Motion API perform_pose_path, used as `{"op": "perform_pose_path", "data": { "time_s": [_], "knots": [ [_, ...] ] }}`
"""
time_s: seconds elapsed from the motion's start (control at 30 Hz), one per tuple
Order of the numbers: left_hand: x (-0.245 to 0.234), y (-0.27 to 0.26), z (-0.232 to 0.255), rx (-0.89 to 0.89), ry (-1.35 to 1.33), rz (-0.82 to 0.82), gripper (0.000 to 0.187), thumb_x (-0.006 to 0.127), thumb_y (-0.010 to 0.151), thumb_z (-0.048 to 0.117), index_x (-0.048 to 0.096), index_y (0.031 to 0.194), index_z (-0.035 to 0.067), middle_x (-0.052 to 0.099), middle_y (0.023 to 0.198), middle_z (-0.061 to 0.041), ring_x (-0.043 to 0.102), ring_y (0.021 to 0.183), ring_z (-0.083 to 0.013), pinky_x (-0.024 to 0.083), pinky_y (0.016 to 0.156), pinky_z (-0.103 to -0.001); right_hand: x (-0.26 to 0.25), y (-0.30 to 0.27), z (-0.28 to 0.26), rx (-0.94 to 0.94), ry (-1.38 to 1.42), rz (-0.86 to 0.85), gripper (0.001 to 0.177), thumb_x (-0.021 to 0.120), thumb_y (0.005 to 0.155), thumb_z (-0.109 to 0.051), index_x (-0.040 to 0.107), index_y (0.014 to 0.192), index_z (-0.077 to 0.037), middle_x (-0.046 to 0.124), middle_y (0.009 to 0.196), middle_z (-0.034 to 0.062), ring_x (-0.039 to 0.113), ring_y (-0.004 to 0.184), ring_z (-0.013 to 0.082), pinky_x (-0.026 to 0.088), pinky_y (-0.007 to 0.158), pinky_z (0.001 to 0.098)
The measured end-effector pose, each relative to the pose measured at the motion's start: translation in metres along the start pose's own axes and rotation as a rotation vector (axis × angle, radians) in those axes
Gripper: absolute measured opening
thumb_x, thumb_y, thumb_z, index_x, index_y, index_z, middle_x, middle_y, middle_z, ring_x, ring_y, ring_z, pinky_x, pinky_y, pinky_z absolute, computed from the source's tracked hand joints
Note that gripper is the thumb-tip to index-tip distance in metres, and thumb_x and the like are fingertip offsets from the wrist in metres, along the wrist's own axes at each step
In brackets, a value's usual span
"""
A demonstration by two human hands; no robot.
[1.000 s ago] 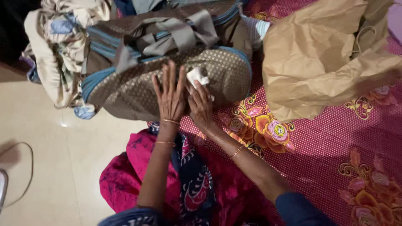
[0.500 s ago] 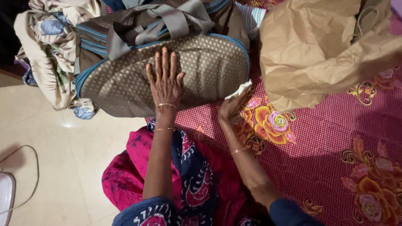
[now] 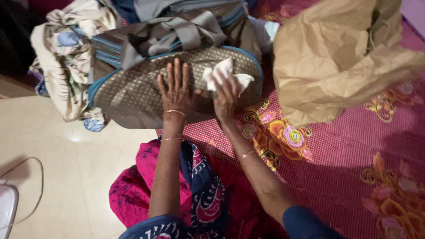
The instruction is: The person wipes the exterior of a patterned travel bag with a white cloth. They systematically clean the top, sides, and handle areas of the bag, which is placed on a bed.
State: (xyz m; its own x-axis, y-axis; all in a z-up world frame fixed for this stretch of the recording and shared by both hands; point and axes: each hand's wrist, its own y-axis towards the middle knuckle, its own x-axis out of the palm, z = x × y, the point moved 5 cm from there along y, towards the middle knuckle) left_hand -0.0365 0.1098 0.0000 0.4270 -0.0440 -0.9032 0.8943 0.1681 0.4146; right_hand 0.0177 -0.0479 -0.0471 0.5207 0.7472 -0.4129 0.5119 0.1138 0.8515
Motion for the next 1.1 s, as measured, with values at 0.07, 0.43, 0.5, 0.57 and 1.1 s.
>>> {"op": "perform_pose_path", "data": {
  "time_s": [0.07,0.43,0.5,0.57,1.1],
  "knots": [
    [0.01,0.007,-0.003,0.029,0.105,0.03,0.086,0.063,0.093,0.04,0.027,0.166,0.01,0.014,0.173,-0.013,0.015,0.159,-0.0325,0.01,0.123,-0.063,-0.007,0.015,-0.019,0.13,0.076,-0.044,0.064,0.052,0.082,0.014,0.069,0.136,-0.014,0.059,0.148,0.0003,0.048,0.143,0.0299,0.033,0.124,0.049],
    [-0.037,-0.012,-0.049,0.15,0.175,0.071,0.073,0.054,0.094,0.016,0.031,0.163,0.025,0.025,0.172,0.004,0.026,0.157,-0.0167,0.012,0.127,-0.06,-0.005,-0.027,-0.022,-0.228,0.258,-0.331,0.05,0.053,0.091,0.011,0.066,0.136,-0.005,0.059,0.152,0.0091,0.049,0.141,0.032,0.042,0.117,0.0437],
    [-0.053,-0.019,-0.075,0.114,0.256,0.101,0.075,0.058,0.093,0.018,0.031,0.163,0.025,0.023,0.172,0.004,0.026,0.157,-0.0161,0.011,0.127,-0.061,-0.013,-0.01,-0.029,-0.133,0.07,-0.259,0.059,0.052,0.085,0.014,0.072,0.135,-0.009,0.062,0.148,0.0073,0.05,0.13,0.0314,0.04,0.108,0.0458],
    [-0.073,-0.022,-0.093,0.08,0.422,0.223,0.076,0.064,0.096,0.023,0.03,0.164,0.025,0.02,0.173,0.002,0.024,0.158,-0.0151,0.01,0.127,-0.062,-0.015,0.0,-0.06,-0.045,0.068,-0.185,0.061,0.053,0.082,0.014,0.071,0.136,-0.008,0.06,0.148,0.0092,0.048,0.133,0.0315,0.039,0.111,0.0485],
    [0.023,0.044,-0.192,-0.212,0.01,0.34,0.051,0.083,0.075,0.033,0.059,0.116,0.015,0.063,0.113,-0.009,0.062,0.113,-0.0287,0.044,0.094,-0.046,0.156,-0.11,-0.217,-0.826,0.165,-0.581,0.038,0.057,0.093,-0.013,0.065,0.13,-0.007,0.067,0.126,0.0124,0.06,0.121,0.0303,0.048,0.1,0.0456]
  ]
}}
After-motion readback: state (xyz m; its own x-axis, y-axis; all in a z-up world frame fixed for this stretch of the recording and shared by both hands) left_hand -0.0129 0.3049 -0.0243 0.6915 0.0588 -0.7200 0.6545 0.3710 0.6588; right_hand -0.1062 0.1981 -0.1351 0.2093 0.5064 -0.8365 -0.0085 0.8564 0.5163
